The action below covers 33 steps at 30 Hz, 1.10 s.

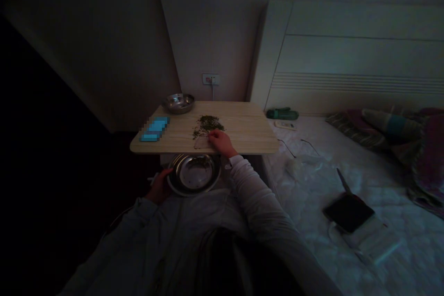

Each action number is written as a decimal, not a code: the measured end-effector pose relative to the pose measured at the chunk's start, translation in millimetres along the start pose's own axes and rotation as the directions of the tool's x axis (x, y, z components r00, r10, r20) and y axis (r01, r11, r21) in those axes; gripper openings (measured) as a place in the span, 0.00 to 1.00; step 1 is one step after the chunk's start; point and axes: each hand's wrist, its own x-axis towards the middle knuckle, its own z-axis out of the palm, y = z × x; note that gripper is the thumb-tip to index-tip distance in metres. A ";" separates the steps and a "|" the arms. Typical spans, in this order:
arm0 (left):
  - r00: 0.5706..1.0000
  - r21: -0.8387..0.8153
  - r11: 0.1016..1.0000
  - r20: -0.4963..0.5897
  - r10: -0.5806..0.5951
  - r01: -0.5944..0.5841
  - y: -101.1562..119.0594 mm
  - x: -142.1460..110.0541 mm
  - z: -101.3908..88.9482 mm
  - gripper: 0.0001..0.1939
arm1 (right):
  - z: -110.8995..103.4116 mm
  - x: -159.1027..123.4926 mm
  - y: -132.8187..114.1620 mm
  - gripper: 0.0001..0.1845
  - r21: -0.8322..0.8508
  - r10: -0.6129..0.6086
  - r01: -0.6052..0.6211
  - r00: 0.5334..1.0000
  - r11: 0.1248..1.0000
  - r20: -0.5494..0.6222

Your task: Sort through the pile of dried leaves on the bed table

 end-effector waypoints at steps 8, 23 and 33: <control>0.998 0.011 1.000 -0.057 -0.025 0.025 -1.8 5.4 -1.4 0.06 | -0.5 -1.2 -2.2 0.06 0.007 -0.006 0.006 0.999 1.000 0.032; 0.998 0.006 1.000 -0.064 0.028 -0.028 -3.3 7.8 -3.0 0.05 | 0.1 -0.6 -1.4 0.07 0.004 0.004 -0.004 1.000 1.000 0.020; 0.998 0.008 1.000 -0.055 -0.008 0.009 0.7 0.2 2.6 0.06 | -3.4 -3.3 -5.6 0.06 -0.025 -0.018 0.020 0.998 0.999 0.054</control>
